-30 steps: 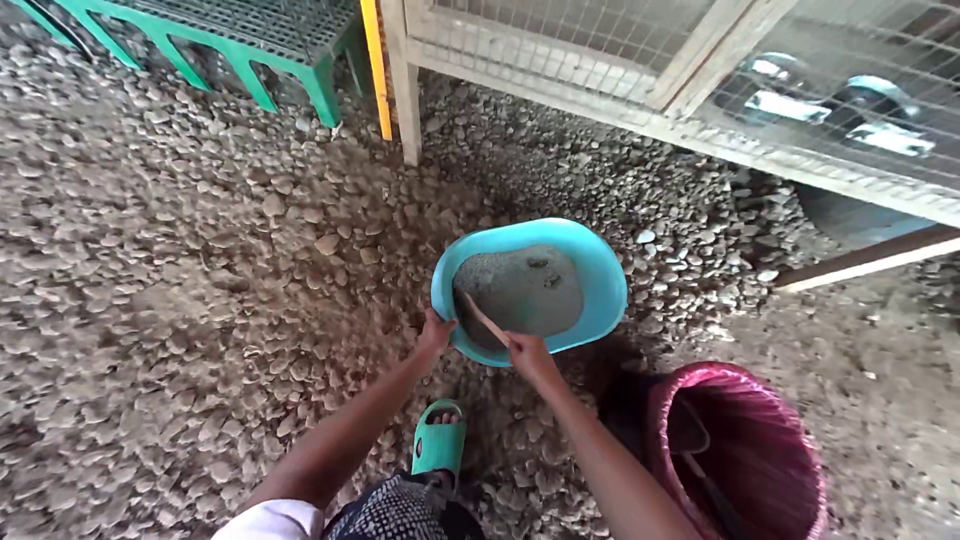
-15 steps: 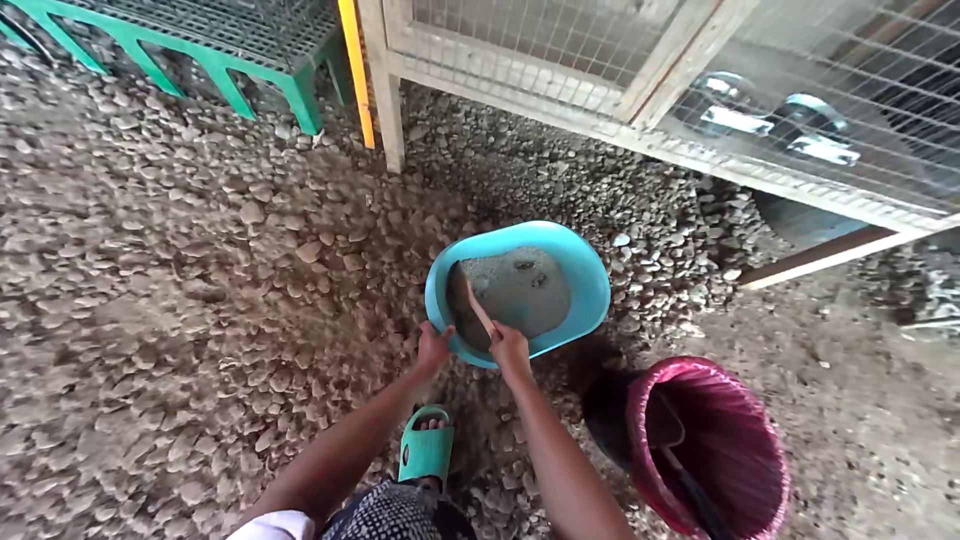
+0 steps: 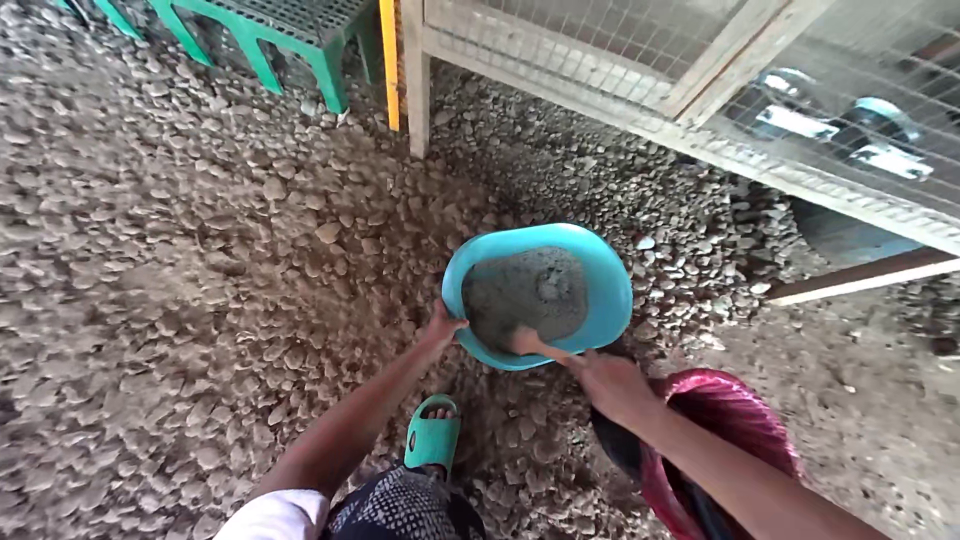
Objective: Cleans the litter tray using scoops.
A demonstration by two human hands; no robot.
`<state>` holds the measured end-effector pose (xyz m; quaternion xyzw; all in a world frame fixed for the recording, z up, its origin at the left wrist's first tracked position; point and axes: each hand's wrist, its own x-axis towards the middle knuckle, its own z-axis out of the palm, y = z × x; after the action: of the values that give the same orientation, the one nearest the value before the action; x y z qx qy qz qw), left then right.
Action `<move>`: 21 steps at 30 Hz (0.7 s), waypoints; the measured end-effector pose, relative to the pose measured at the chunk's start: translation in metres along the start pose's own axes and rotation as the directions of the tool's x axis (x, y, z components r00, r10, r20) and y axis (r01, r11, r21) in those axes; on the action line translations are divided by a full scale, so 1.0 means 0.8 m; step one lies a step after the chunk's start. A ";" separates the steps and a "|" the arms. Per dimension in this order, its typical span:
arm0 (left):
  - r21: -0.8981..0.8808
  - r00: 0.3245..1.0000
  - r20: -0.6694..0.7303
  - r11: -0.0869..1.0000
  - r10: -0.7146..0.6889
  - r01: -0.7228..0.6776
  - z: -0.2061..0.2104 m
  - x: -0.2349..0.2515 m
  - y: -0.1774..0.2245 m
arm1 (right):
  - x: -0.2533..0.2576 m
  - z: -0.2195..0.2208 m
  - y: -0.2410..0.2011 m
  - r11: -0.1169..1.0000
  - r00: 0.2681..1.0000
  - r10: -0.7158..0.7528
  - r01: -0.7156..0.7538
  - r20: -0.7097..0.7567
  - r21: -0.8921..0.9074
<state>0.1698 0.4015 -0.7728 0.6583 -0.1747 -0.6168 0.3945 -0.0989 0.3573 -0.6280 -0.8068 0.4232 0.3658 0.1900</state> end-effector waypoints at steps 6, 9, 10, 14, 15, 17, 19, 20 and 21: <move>0.039 0.999 -0.042 0.999 -0.035 0.037 0.006 -0.005 0.004 | 0.036 0.013 -0.069 0.992 0.998 0.032 -0.038 0.054 0.124; 0.010 0.997 -0.053 0.999 -0.051 0.051 0.018 -0.015 0.007 | 0.070 0.023 -0.097 0.959 0.988 0.131 -0.105 -0.083 0.265; -0.021 0.997 -0.064 0.999 -0.041 0.040 0.026 -0.020 0.008 | 0.087 0.020 -0.103 0.943 0.976 0.180 -0.136 -0.122 0.304; -0.069 0.998 -0.065 0.997 -0.026 0.022 0.028 -0.019 -0.002 | 0.117 -0.009 -0.080 0.796 0.931 0.340 -0.212 -0.130 0.568; -0.063 0.997 -0.059 0.997 -0.040 0.037 0.026 -0.022 -0.008 | 0.114 -0.003 -0.058 0.727 0.926 0.353 -0.182 -0.133 0.662; -0.036 0.999 -0.030 0.999 -0.032 0.031 0.016 -0.022 -0.018 | 0.098 0.013 -0.005 0.606 0.928 0.359 -0.149 -0.101 0.781; -0.009 1.000 -0.025 1.000 -0.003 0.003 0.006 -0.023 -0.011 | 0.071 0.029 0.030 0.554 0.955 0.295 -0.146 -0.028 0.820; -0.004 1.000 -0.013 1.000 0.005 -0.005 0.003 -0.023 -0.002 | 0.058 0.036 0.035 0.560 0.969 0.247 -0.153 0.013 0.814; 0.009 1.000 0.004 1.000 0.004 -0.004 0.001 -0.023 0.006 | 0.049 0.043 0.032 0.576 0.978 0.202 -0.167 0.059 0.800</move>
<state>0.1673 0.4114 -0.7572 0.6585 -0.1794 -0.6165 0.3926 -0.1199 0.3429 -0.6803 -0.5940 0.6273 0.1390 0.4841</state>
